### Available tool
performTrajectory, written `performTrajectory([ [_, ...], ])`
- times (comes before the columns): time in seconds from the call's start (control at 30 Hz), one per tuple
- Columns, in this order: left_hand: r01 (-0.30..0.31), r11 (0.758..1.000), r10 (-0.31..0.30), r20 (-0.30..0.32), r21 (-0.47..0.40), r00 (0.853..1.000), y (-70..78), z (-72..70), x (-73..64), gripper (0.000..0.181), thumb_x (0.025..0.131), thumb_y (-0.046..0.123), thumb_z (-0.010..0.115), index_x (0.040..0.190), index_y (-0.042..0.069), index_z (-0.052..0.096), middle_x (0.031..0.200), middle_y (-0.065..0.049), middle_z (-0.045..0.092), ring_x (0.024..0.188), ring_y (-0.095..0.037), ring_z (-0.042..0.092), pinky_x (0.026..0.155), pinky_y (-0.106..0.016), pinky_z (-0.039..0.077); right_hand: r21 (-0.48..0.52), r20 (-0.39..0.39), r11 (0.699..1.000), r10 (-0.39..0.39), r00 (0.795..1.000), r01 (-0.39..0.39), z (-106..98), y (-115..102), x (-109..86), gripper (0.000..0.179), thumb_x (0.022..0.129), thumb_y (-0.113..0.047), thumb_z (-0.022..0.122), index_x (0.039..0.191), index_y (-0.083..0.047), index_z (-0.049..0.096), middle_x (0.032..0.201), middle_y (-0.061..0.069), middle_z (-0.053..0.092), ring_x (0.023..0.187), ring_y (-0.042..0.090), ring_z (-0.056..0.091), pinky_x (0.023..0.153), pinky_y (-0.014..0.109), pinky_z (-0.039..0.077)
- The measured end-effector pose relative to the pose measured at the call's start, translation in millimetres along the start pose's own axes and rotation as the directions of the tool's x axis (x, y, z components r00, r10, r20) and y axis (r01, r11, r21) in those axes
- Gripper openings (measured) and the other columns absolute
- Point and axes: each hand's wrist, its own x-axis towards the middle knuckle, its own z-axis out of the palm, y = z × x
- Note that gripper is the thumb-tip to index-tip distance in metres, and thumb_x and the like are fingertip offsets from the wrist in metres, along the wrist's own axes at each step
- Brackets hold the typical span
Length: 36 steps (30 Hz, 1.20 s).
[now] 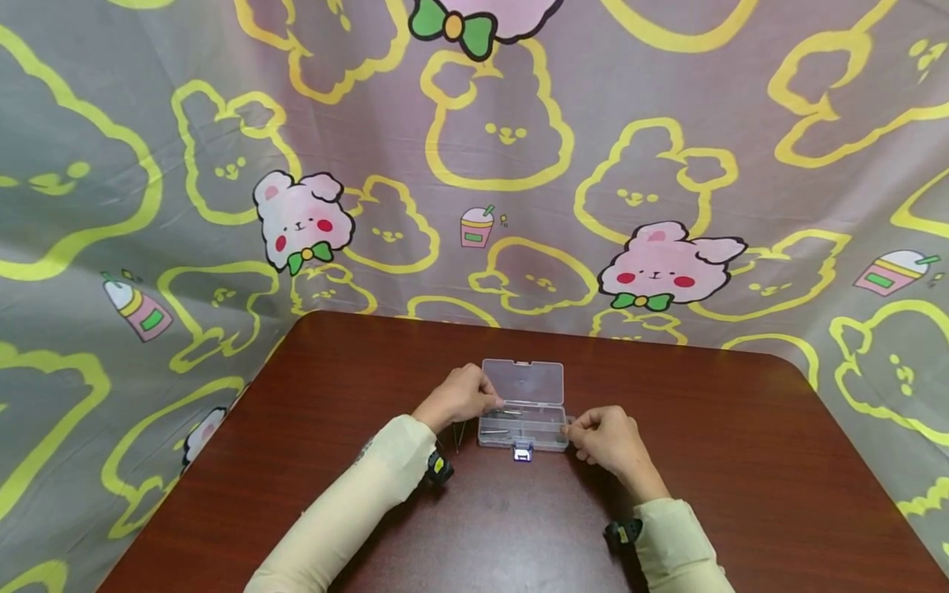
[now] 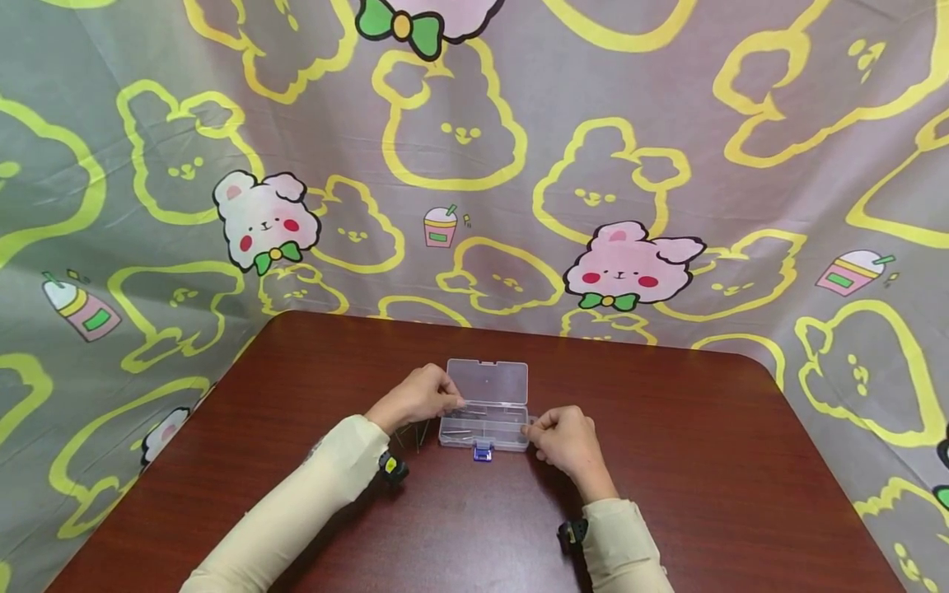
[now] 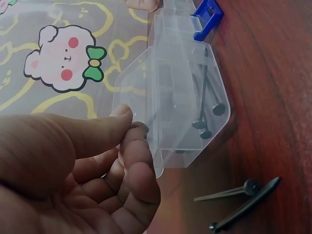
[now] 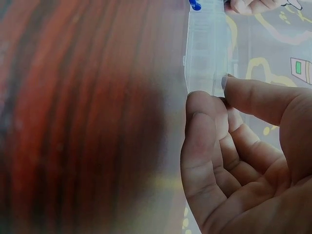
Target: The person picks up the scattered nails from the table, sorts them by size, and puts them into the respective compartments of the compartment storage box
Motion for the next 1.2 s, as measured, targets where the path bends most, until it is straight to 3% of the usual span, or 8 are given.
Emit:
performTrajectory([
  [0.43,0.023,0.998,-0.025,-0.021,-0.062,0.999,0.1,-5.7,-7.2,0.013,0.091,0.018,0.078,0.084,0.008,0.080,0.074,-0.003,0.072,0.062,-0.010,0.061,0.057,-0.025,0.050,0.004,0.002,1.000,0.003,1.000,-0.003,-3,1,1.0,0.018,0.087,-0.018,0.080,0.076,-0.005,0.072,0.064,0.004,0.066,0.056,0.018,0.062,0.052,0.033,0.054],
  [0.87,0.047,0.994,-0.052,-0.048,-0.101,0.998,-12.2,-12.9,-19.1,0.011,0.086,0.015,0.081,0.080,0.008,0.079,0.070,-0.007,0.070,0.056,-0.012,0.058,0.052,-0.027,0.048,-0.004,0.005,1.000,0.014,1.000,-0.014,-3,0,1.7,0.018,0.087,-0.017,0.079,0.078,-0.004,0.072,0.066,0.005,0.066,0.057,0.018,0.062,0.053,0.034,0.055],
  [1.2,0.052,0.995,-0.056,-0.050,-0.083,0.997,-23.0,-14.6,-29.7,0.010,0.081,0.015,0.086,0.078,0.009,0.078,0.066,0.002,0.067,0.058,-0.012,0.059,0.053,-0.028,0.049,0.007,0.007,1.000,0.012,1.000,-0.012,-1,1,1.3,0.018,0.087,-0.017,0.080,0.076,-0.004,0.072,0.066,0.005,0.066,0.057,0.017,0.062,0.053,0.033,0.054],
])
